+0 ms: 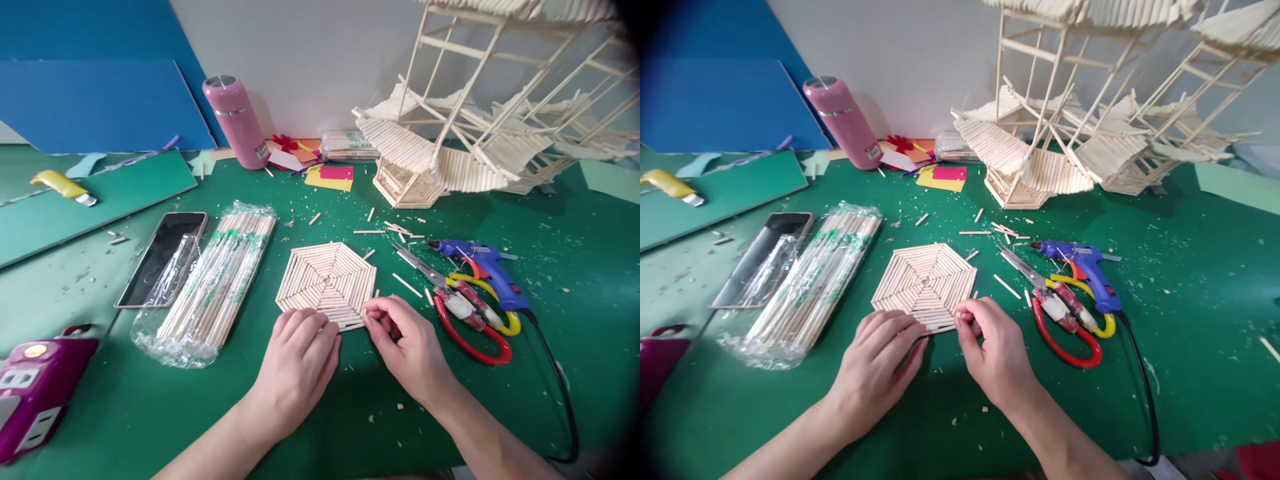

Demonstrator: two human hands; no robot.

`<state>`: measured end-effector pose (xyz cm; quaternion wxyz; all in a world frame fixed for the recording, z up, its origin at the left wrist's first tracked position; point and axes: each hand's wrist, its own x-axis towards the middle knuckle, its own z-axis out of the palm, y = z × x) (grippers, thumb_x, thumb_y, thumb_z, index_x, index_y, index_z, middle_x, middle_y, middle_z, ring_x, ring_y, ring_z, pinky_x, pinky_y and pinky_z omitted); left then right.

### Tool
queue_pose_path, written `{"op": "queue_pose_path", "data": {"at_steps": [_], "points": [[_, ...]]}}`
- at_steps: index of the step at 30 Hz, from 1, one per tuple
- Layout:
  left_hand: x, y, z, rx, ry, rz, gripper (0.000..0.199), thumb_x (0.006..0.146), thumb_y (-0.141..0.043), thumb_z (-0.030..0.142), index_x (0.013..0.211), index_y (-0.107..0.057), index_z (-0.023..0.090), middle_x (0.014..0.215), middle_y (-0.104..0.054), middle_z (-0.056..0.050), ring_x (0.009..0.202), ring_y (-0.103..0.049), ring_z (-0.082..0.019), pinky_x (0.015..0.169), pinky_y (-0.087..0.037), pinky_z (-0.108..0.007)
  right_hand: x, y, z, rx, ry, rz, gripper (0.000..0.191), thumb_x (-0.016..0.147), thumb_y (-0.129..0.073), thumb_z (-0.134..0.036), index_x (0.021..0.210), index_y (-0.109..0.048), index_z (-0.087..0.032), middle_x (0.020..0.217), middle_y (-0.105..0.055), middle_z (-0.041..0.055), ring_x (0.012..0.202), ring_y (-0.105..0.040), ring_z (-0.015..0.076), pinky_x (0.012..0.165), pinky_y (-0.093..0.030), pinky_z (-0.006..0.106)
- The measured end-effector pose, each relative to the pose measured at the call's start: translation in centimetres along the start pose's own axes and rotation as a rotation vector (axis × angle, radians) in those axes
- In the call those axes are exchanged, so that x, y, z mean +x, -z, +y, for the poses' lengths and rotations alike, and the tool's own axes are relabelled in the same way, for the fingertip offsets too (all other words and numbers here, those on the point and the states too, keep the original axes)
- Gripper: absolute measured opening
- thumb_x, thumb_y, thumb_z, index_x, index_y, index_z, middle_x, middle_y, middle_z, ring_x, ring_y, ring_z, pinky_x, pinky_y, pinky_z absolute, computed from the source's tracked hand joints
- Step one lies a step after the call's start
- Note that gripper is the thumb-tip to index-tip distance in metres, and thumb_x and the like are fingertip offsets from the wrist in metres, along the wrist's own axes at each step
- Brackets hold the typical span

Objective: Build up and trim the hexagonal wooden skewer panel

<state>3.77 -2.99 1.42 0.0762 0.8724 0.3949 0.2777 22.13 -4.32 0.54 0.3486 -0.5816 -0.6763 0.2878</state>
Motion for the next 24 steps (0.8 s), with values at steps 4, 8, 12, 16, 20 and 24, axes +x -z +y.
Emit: {"op": "queue_pose_path", "data": {"at_steps": [4, 8, 12, 16, 20, 24], "points": [[-0.6, 1.5, -0.9, 0.045, 0.124, 0.137, 0.010, 0.079, -0.054, 0.008, 0.085, -0.053, 0.016, 0.078, -0.059, -0.006, 0.075, -0.054, -0.019, 0.068, -0.044, -0.035, -0.2, 0.0, 0.3, 0.057, -0.075, 0.048, 0.014, 0.084, -0.051, -0.021, 0.097, -0.054, -0.020, 0.076, -0.055, 0.0006, 0.060, -0.051, 0.0111, 0.057, -0.046, 0.023], [-1.2, 2.0, -1.4, 0.059, 0.136, 0.137, 0.008, 0.078, -0.058, 0.011, 0.074, -0.055, 0.016, 0.070, -0.057, -0.004, 0.071, -0.054, -0.019, 0.064, -0.043, -0.034, 0.0, 0.1, 0.7, 0.228, -0.203, 0.169, 0.026, 0.082, -0.055, -0.028, 0.107, -0.050, -0.022, 0.098, -0.057, 0.0063, 0.084, -0.057, 0.0165, 0.074, -0.049, 0.030], [-1.4, 0.8, -0.9, 0.043, 0.042, 0.028, 0.011, 0.081, -0.056, 0.012, 0.092, -0.059, 0.014, 0.093, -0.063, -0.010, 0.095, -0.056, -0.026, 0.083, -0.041, -0.045, 0.7, 0.6, 0.1, 0.539, -0.395, 0.174, 0.048, 0.080, -0.059, -0.035, 0.122, -0.041, -0.023, 0.130, -0.045, 0.0114, 0.117, -0.046, 0.0227, 0.096, -0.040, 0.038], [-1.8, -0.7, -0.9, 0.041, -0.025, -0.069, 0.018, 0.085, -0.048, 0.009, 0.100, -0.058, 0.011, 0.109, -0.060, -0.015, 0.107, -0.051, -0.029, 0.090, -0.038, -0.048, 1.3, 1.2, -1.0, 0.765, -0.574, 0.086, 0.065, 0.074, -0.065, -0.039, 0.130, -0.035, -0.021, 0.138, -0.039, 0.0135, 0.122, -0.043, 0.0246, 0.100, -0.037, 0.039], [-2.1, -1.1, -1.3, 0.040, -0.052, -0.091, 0.021, 0.086, -0.044, 0.007, 0.102, -0.057, 0.010, 0.108, -0.060, -0.016, 0.108, -0.049, -0.029, 0.091, -0.037, -0.049, 1.8, 1.6, -1.5, 0.827, -0.653, 0.066, 0.071, 0.071, -0.069, -0.036, 0.130, -0.035, -0.018, 0.136, -0.043, 0.0146, 0.121, -0.044, 0.0240, 0.100, -0.036, 0.038], [-2.2, -0.9, -1.4, 0.048, -0.068, -0.077, 0.022, 0.087, -0.042, 0.007, 0.102, -0.057, 0.010, 0.106, -0.061, -0.015, 0.108, -0.049, -0.029, 0.090, -0.036, -0.048, 2.4, 1.7, -1.2, 0.851, -0.666, 0.035, 0.067, 0.071, -0.069, -0.032, 0.129, -0.037, -0.017, 0.126, -0.053, 0.0138, 0.118, -0.047, 0.0228, 0.096, -0.039, 0.035]]}}
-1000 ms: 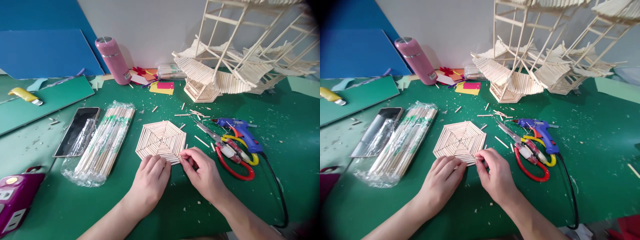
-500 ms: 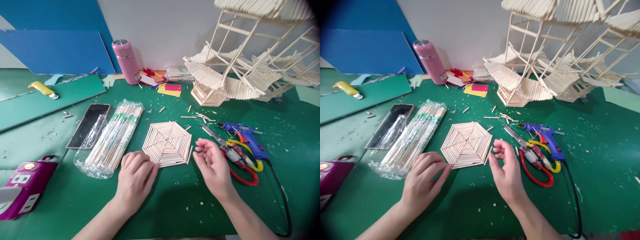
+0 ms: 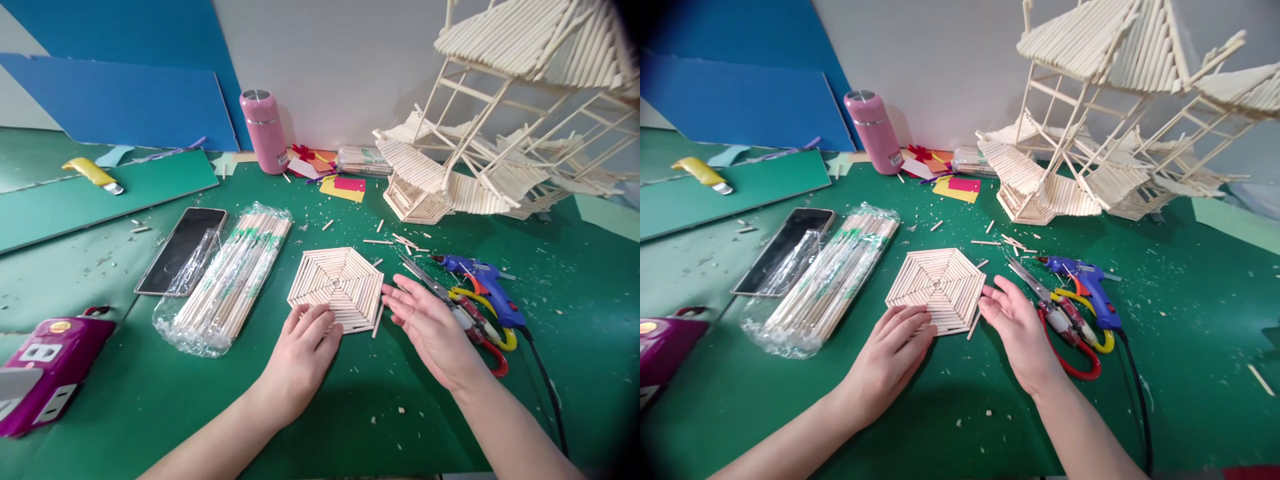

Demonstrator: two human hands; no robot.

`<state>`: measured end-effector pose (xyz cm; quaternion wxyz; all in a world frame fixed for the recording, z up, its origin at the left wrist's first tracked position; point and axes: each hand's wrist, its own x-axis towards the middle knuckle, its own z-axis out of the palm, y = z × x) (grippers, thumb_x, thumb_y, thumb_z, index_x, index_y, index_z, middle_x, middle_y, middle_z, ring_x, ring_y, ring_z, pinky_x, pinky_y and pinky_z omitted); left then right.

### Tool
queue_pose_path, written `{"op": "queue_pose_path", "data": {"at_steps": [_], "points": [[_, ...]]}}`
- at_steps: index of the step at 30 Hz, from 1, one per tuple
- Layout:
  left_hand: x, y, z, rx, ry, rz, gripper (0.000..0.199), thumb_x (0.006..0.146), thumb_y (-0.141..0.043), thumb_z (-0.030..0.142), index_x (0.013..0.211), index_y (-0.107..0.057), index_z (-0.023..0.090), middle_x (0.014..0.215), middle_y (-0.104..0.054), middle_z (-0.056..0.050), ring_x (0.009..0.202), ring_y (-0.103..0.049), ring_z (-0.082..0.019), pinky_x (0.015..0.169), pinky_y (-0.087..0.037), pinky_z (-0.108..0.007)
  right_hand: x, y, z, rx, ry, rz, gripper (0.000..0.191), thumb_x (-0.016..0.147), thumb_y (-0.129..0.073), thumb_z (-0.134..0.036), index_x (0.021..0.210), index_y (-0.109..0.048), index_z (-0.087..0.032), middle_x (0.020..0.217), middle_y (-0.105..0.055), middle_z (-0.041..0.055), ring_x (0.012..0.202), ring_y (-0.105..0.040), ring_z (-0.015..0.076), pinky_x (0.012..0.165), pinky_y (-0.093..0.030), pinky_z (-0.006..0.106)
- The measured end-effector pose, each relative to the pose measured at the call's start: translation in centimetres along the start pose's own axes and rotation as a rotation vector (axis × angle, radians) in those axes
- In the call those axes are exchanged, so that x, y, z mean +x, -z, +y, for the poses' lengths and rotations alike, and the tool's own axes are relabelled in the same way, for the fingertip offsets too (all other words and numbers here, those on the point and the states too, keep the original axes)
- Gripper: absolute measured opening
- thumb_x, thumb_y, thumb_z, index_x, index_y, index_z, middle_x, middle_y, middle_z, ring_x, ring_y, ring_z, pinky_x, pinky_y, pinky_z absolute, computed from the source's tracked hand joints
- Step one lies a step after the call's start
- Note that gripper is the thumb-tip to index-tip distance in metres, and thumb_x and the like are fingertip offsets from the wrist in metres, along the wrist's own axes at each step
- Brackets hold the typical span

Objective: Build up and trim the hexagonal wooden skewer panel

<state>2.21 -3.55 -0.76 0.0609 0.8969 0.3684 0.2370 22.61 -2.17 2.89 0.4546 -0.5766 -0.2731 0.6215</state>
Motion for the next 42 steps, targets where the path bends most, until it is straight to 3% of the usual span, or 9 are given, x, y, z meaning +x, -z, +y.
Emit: {"op": "queue_pose_path", "data": {"at_steps": [7, 15, 18, 22, 26, 29, 33, 38, 42], "points": [[0.0, 0.2, 0.0, 0.058, -0.050, 0.045, 0.020, 0.085, -0.045, 0.006, 0.099, -0.059, 0.009, 0.099, -0.062, -0.014, 0.104, -0.051, -0.030, 0.087, -0.039, -0.048, 0.5, -0.5, -0.1, -0.010, 0.064, -0.049, 0.055, 0.071, -0.068, -0.028, 0.121, -0.047, -0.020, 0.109, -0.061, 0.0077, 0.105, -0.055, 0.0195, 0.087, -0.043, 0.032], [0.1, 0.8, -0.1, -0.009, -0.024, 0.118, 0.022, 0.082, -0.050, 0.005, 0.102, -0.055, 0.013, 0.101, -0.061, -0.011, 0.105, -0.052, -0.027, 0.089, -0.042, -0.044, 0.3, -1.9, 0.6, 0.028, -0.010, -0.207, 0.026, 0.075, -0.065, -0.026, 0.098, -0.056, -0.021, 0.100, -0.061, 0.0029, 0.074, -0.057, 0.0123, 0.058, -0.044, 0.023], [0.3, 1.4, 0.2, -0.047, 0.085, 0.163, 0.030, 0.080, -0.055, 0.008, 0.109, -0.051, 0.015, 0.104, -0.058, -0.011, 0.104, -0.052, -0.025, 0.090, -0.042, -0.043, 0.5, -2.0, 1.1, 0.041, 0.011, -0.176, 0.024, 0.075, -0.064, -0.025, 0.097, -0.055, -0.021, 0.096, -0.062, 0.0021, 0.068, -0.055, 0.0106, 0.056, -0.043, 0.023], [0.0, 2.4, 1.1, -0.136, 0.396, 0.348, 0.040, 0.077, -0.061, 0.015, 0.114, -0.047, 0.015, 0.107, -0.052, -0.012, 0.100, -0.052, -0.023, 0.083, -0.045, -0.037, 0.7, -1.6, 1.0, 0.096, -0.002, -0.154, 0.023, 0.075, -0.063, -0.024, 0.098, -0.058, -0.019, 0.092, -0.065, 0.0029, 0.068, -0.056, 0.0119, 0.054, -0.041, 0.022], [-0.2, 3.4, 1.8, -0.495, 0.779, 0.398, 0.033, 0.077, -0.062, 0.026, 0.106, -0.048, 0.020, 0.099, -0.052, -0.007, 0.084, -0.053, -0.018, 0.072, -0.046, -0.031, 0.5, -1.0, 0.1, 0.143, 0.002, -0.146, 0.027, 0.077, -0.061, -0.022, 0.103, -0.060, -0.020, 0.092, -0.067, 0.0033, 0.072, -0.058, 0.0128, 0.056, -0.042, 0.022], [0.6, 4.1, 2.0, -0.958, 0.968, 0.252, 0.025, 0.079, -0.059, 0.037, 0.095, -0.055, 0.018, 0.087, -0.058, -0.005, 0.074, -0.054, -0.015, 0.064, -0.045, -0.027, 0.0, -0.8, -0.6, 0.164, 0.039, -0.175, 0.031, 0.077, -0.061, -0.022, 0.107, -0.060, -0.020, 0.094, -0.068, 0.0041, 0.077, -0.060, 0.0150, 0.062, -0.045, 0.024], [2.4, 4.2, 2.0, -1.450, 1.000, 0.032, 0.029, 0.077, -0.060, 0.042, 0.076, -0.061, 0.013, 0.069, -0.059, -0.004, 0.059, -0.051, -0.012, 0.056, -0.043, -0.025, -0.4, -0.6, -1.2, 0.143, 0.062, -0.216, 0.031, 0.078, -0.059, -0.021, 0.109, -0.059, -0.021, 0.098, -0.068, 0.0036, 0.075, -0.061, 0.0142, 0.061, -0.045, 0.023], [4.1, 3.2, 2.2, -1.612, 1.052, 0.042, 0.019, 0.071, -0.070, 0.029, 0.072, -0.059, 0.014, 0.063, -0.057, -0.001, 0.055, -0.051, -0.010, 0.048, -0.041, -0.021, -0.5, -0.5, -1.6, 0.126, 0.097, -0.246, 0.033, 0.082, -0.055, -0.024, 0.115, -0.056, -0.023, 0.107, -0.065, 0.0040, 0.082, -0.061, 0.0168, 0.066, -0.046, 0.026], [4.7, 2.6, 2.0, -1.751, 1.075, 0.087, 0.017, 0.072, -0.069, 0.026, 0.080, -0.060, 0.014, 0.067, -0.057, 0.000, 0.054, -0.050, -0.008, 0.049, -0.041, -0.019, -0.9, -0.5, -1.9, 0.144, 0.153, -0.393, 0.040, 0.084, -0.054, -0.032, 0.123, -0.049, -0.025, 0.111, -0.061, 0.0056, 0.093, -0.057, 0.0195, 0.077, -0.046, 0.031]]}}
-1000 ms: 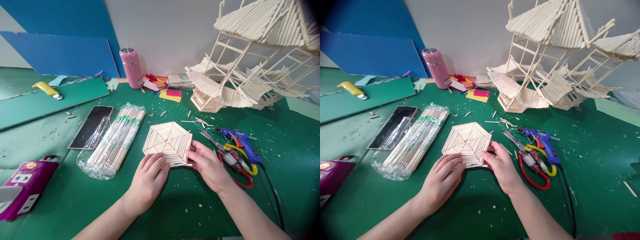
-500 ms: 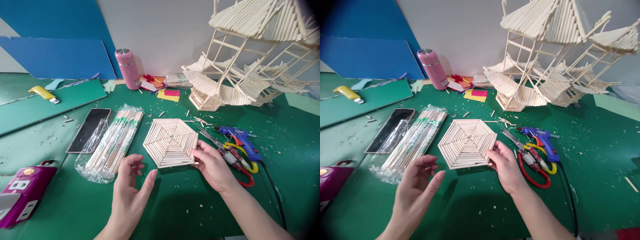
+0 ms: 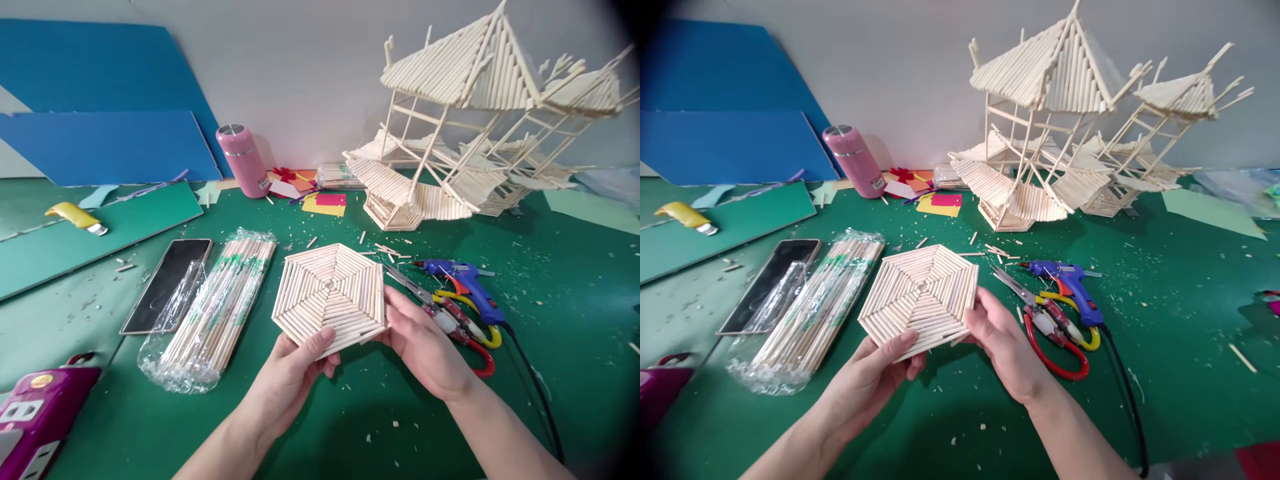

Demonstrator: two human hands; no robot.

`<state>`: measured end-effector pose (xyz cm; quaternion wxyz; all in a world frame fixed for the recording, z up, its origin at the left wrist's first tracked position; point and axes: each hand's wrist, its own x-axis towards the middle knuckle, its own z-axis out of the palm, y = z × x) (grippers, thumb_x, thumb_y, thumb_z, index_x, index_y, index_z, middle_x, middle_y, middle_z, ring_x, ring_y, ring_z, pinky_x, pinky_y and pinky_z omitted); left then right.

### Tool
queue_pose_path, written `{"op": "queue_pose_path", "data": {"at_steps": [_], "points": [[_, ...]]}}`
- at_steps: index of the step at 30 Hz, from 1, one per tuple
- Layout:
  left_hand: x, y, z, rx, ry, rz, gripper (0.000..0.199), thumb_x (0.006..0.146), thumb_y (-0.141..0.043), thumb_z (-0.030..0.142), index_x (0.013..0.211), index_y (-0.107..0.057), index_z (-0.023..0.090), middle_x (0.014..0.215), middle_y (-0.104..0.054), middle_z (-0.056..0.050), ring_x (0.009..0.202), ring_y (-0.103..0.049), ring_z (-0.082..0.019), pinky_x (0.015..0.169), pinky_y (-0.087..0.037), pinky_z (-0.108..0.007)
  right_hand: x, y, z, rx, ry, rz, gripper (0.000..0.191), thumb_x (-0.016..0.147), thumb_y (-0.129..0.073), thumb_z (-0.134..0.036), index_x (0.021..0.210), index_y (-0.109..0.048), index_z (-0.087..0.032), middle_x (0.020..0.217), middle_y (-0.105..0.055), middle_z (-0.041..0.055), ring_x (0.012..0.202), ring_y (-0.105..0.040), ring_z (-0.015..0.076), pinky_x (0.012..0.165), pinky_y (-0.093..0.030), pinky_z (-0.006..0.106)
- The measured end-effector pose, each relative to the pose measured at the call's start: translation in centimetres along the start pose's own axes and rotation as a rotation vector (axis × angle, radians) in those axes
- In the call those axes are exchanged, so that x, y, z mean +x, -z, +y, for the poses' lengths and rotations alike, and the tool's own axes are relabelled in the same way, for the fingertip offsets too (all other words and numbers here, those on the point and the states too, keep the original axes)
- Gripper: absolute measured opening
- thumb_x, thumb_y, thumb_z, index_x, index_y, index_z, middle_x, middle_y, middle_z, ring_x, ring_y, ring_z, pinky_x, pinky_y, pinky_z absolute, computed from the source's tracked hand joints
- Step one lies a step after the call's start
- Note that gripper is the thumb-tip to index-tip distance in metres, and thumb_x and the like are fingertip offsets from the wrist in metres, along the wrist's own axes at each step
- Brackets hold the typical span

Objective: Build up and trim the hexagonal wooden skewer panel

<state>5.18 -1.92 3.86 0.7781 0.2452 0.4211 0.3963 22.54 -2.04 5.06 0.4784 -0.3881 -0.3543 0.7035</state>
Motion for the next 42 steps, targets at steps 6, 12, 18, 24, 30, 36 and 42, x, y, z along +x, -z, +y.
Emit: {"op": "queue_pose_path", "data": {"at_steps": [6, 12, 18, 24, 30, 36, 42], "points": [[0.9, -0.1, 0.3, -0.062, -0.079, 0.011, 0.014, 0.075, -0.067, 0.025, 0.074, -0.059, 0.014, 0.062, -0.054, 0.001, 0.054, -0.047, -0.007, 0.052, -0.041, -0.020, -0.2, 1.3, 1.0, -0.430, 0.041, 0.087, 0.038, 0.089, -0.047, -0.038, 0.123, -0.051, -0.022, 0.074, -0.055, 0.0003, 0.065, -0.050, 0.0134, 0.060, -0.043, 0.026], [1.0, 0.7, -0.2, -0.034, -0.214, 0.073, 0.014, 0.077, -0.065, 0.026, 0.079, -0.058, 0.015, 0.068, -0.054, 0.001, 0.059, -0.048, -0.008, 0.053, -0.040, -0.020, -0.4, 3.7, 2.2, -1.016, 0.205, 0.359, 0.032, 0.090, -0.041, -0.035, 0.111, -0.062, -0.022, 0.091, -0.063, 0.0090, 0.087, -0.057, 0.0255, 0.076, -0.044, 0.040], [0.9, 0.8, -0.5, 0.000, -0.276, 0.100, 0.014, 0.078, -0.064, 0.029, 0.081, -0.058, 0.016, 0.069, -0.053, 0.001, 0.059, -0.047, -0.009, 0.054, -0.040, -0.022, -0.6, 2.3, 1.6, -1.167, 0.355, 0.471, 0.031, 0.081, -0.055, -0.035, 0.110, -0.063, -0.025, 0.113, -0.055, 0.0116, 0.108, -0.046, 0.0331, 0.089, -0.036, 0.051], [0.7, 0.4, -1.5, 0.071, -0.271, 0.106, 0.019, 0.075, -0.066, 0.033, 0.075, -0.059, 0.015, 0.068, -0.054, -0.001, 0.061, -0.048, -0.011, 0.055, -0.042, -0.023, 0.9, -2.6, 2.0, -0.194, 0.064, 0.036, 0.026, 0.083, -0.055, -0.040, 0.097, -0.066, -0.021, 0.079, -0.065, 0.0034, 0.071, -0.060, 0.0188, 0.064, -0.049, 0.033], [0.3, 1.6, -2.0, 0.214, -0.290, 0.072, 0.023, 0.072, -0.067, 0.039, 0.075, -0.060, 0.017, 0.072, -0.056, -0.002, 0.065, -0.049, -0.014, 0.059, -0.045, -0.026, 1.1, -3.5, 2.3, 0.012, 0.081, 0.081, 0.016, 0.076, -0.065, -0.036, 0.084, -0.071, -0.023, 0.076, -0.068, 0.0013, 0.073, -0.061, 0.0196, 0.063, -0.049, 0.031], [0.0, 1.6, -0.9, 0.368, -0.257, 0.030, 0.020, 0.070, -0.067, 0.040, 0.074, -0.061, 0.021, 0.068, -0.057, -0.002, 0.062, -0.052, -0.016, 0.055, -0.047, -0.028, 0.7, -2.8, 1.9, -0.124, 0.066, 0.098, 0.017, 0.078, -0.062, -0.037, 0.086, -0.072, -0.025, 0.073, -0.067, 0.0003, 0.068, -0.059, 0.0177, 0.066, -0.046, 0.031], [0.2, 2.6, -1.7, 0.480, -0.318, 0.019, 0.015, 0.074, -0.064, 0.037, 0.072, -0.061, 0.022, 0.064, -0.057, -0.001, 0.057, -0.053, -0.016, 0.052, -0.047, -0.028, 0.5, -3.0, 1.6, -0.145, 0.069, 0.081, 0.017, 0.079, -0.061, -0.036, 0.083, -0.073, -0.025, 0.066, -0.064, -0.0008, 0.060, -0.054, 0.0149, 0.061, -0.044, 0.029]]}}
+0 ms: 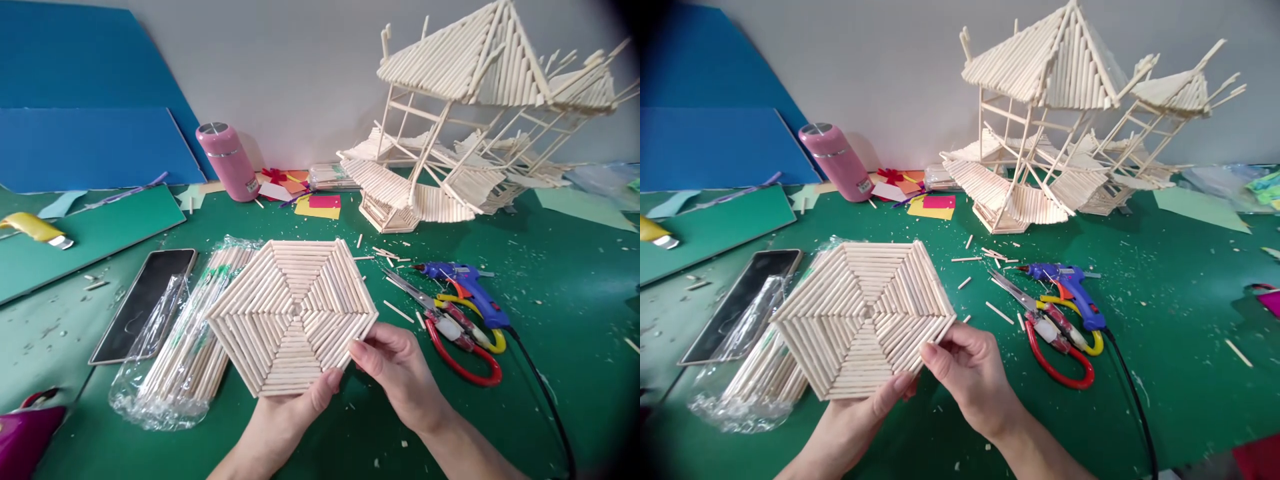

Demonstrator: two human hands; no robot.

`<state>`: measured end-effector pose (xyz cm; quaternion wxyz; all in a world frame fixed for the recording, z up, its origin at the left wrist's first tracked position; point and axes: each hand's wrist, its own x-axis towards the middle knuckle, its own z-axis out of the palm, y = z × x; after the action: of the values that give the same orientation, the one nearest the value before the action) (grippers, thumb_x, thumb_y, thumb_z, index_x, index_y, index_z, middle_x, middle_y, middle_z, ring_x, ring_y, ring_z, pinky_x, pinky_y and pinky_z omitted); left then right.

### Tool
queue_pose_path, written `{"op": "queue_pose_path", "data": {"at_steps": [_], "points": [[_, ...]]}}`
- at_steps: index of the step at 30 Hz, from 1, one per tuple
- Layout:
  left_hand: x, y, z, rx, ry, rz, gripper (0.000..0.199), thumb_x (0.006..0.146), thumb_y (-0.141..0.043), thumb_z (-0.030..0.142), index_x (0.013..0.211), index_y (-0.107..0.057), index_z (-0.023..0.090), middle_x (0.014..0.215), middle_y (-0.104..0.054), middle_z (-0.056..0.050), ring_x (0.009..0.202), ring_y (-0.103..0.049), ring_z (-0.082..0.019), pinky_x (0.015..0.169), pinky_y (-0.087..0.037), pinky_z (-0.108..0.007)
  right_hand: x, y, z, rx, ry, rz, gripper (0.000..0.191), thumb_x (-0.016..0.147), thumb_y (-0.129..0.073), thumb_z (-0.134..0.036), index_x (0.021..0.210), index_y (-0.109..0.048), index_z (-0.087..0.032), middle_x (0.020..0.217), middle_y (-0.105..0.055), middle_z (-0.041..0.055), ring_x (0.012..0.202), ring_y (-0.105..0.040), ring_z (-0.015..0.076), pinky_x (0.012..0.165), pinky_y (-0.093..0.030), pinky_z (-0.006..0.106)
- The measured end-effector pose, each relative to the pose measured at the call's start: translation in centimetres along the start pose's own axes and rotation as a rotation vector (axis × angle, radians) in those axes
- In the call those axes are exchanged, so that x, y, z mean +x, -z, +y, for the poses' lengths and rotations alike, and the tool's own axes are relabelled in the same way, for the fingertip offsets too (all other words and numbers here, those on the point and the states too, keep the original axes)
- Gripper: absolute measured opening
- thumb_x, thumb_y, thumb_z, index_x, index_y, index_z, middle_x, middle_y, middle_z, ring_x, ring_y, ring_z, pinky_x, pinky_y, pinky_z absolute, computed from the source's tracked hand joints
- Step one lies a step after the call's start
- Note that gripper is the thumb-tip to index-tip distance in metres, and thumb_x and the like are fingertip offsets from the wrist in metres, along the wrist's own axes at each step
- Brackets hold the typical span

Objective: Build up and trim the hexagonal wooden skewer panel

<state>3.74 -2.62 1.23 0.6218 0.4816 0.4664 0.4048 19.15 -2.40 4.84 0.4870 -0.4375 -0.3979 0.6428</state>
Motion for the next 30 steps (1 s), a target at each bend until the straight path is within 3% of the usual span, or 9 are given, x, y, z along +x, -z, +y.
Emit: {"op": "queue_pose_path", "data": {"at_steps": [4, 9, 19, 26, 30], "points": [[0.0, 0.2, -0.4, 0.055, -0.049, 0.029, 0.015, 0.072, -0.065, 0.035, 0.067, -0.059, 0.023, 0.058, -0.056, 0.000, 0.053, -0.053, -0.015, 0.048, -0.046, -0.027, 0.0, -0.2, -0.4, 0.028, -0.003, -0.019, 0.016, 0.081, -0.059, -0.033, 0.083, -0.073, -0.026, 0.070, -0.067, 0.0002, 0.072, -0.060, 0.0189, 0.076, -0.045, 0.034], [-0.1, 0.0, -0.2, 0.026, -0.007, 0.047, 0.016, 0.072, -0.066, 0.035, 0.066, -0.058, 0.023, 0.058, -0.056, 0.001, 0.054, -0.053, -0.014, 0.049, -0.047, -0.025, 0.0, -0.1, -0.4, 0.041, 0.006, -0.024, 0.015, 0.082, -0.059, -0.031, 0.085, -0.072, -0.026, 0.072, -0.068, 0.0008, 0.078, -0.062, 0.0204, 0.081, -0.044, 0.036], [-0.1, -0.2, -0.2, -0.018, 0.025, 0.008, 0.020, 0.073, -0.065, 0.036, 0.065, -0.056, 0.021, 0.059, -0.053, 0.002, 0.056, -0.051, -0.011, 0.051, -0.047, -0.021, 0.2, 0.0, 0.3, 0.102, 0.043, -0.046, 0.016, 0.083, -0.057, -0.028, 0.088, -0.071, -0.024, 0.071, -0.066, -0.0001, 0.069, -0.059, 0.0159, 0.067, -0.046, 0.029], [-0.3, -1.4, 1.3, -0.071, 0.133, 0.151, 0.027, 0.065, -0.071, 0.041, 0.061, -0.056, 0.019, 0.058, -0.054, 0.003, 0.054, -0.049, -0.010, 0.051, -0.046, -0.019, 0.2, 0.1, 1.1, 0.104, 0.078, -0.032, 0.015, 0.085, -0.056, -0.025, 0.089, -0.071, -0.024, 0.066, -0.061, -0.0018, 0.061, -0.051, 0.0116, 0.069, -0.042, 0.027], [-0.3, -1.6, 1.4, -0.091, 0.134, 0.171, 0.027, 0.063, -0.073, 0.041, 0.060, -0.057, 0.019, 0.056, -0.054, 0.003, 0.053, -0.049, -0.010, 0.050, -0.045, -0.019, 0.1, 0.2, 1.4, 0.084, 0.073, -0.001, 0.013, 0.084, -0.058, -0.026, 0.084, -0.071, -0.023, 0.061, -0.054, -0.0032, 0.056, -0.042, 0.0090, 0.059, -0.038, 0.023]]}}
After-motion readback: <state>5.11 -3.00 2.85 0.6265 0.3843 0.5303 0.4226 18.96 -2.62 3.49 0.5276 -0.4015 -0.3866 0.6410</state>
